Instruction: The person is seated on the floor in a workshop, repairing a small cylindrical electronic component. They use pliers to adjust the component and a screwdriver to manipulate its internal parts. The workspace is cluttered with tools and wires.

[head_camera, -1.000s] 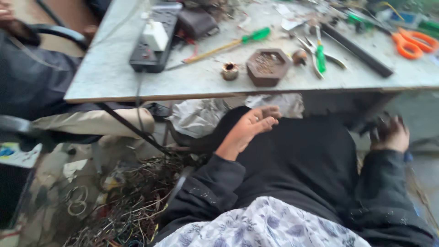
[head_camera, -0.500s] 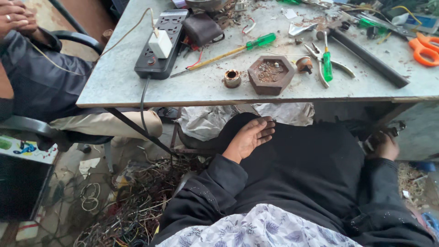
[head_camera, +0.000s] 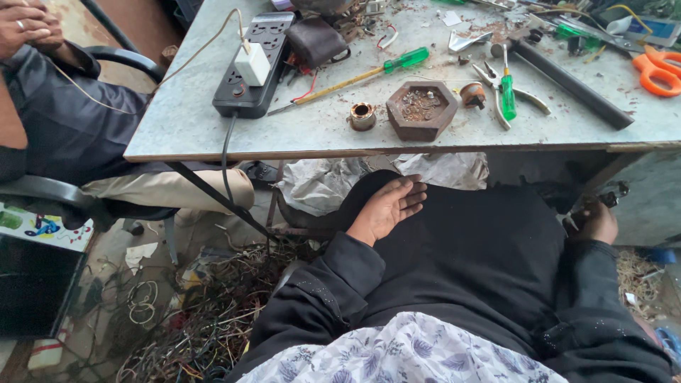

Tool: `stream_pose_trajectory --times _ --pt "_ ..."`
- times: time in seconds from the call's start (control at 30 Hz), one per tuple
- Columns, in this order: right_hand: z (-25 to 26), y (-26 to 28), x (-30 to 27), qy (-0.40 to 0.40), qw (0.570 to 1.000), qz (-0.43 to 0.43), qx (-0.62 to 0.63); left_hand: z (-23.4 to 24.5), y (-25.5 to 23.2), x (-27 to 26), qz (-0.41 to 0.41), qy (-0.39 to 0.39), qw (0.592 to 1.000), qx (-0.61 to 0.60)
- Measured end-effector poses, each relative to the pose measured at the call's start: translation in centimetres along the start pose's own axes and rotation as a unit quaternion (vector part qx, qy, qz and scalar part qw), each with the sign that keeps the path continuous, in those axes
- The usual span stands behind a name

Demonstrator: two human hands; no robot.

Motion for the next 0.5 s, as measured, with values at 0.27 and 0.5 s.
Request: stream_pose_trajectory --times 0.27,0.5 --pt "-1.4 -1.4 0.7 0.049 0.869 -0.279 0.406 -0.2 0.0 0.0 -0.002 0.007 1.0 0.0" --pt "-2.0 0.0 0.2 0.129 0.836 -0.282 0.453 0.2 0.3 0.1 0.0 0.004 1.0 0.001"
Point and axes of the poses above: each hand's wrist, its own x-axis towards the middle knuckle, its own z-axis out of the back of the hand, y = z × x, the point moved 6 cm from there along x, towards the middle knuckle, and after that the axes turned 12 degrees about -z, right-handed, at the moved point
